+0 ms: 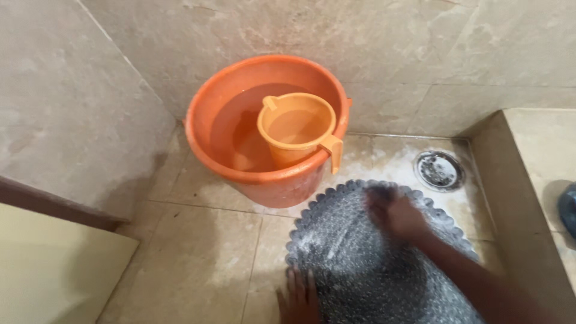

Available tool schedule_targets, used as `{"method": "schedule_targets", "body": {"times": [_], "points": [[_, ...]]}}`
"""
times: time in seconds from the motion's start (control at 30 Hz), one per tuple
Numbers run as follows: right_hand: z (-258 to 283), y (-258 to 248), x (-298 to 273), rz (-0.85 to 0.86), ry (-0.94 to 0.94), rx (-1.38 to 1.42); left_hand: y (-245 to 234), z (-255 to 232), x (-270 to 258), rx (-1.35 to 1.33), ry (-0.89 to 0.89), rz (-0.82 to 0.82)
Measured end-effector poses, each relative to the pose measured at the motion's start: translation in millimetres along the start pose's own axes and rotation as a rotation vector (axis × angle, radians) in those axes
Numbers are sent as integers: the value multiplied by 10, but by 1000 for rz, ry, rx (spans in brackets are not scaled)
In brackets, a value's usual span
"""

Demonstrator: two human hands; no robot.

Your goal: The person scrubs a bath mat using a brush and soapy water on the tiled bathroom floor next to a bucket of water.

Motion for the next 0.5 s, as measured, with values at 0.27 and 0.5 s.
{"method": "schedule_targets", "body": {"times": [0.27, 0.5], "points": [[385, 329, 362, -196, -150, 29, 536, -477, -704, 78, -246, -517], [667, 79, 29, -49, -205, 79, 196, -337, -270, -13, -82, -321]]}}
Point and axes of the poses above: each hand's wrist, its own x-axis towards the middle knuckle, its own y-axis out of the palm, z = x × y, the point moved 2 cm from there along x, towards the middle knuckle, and after that the axes turned 9 degrees about -y, right-handed, at the moved point
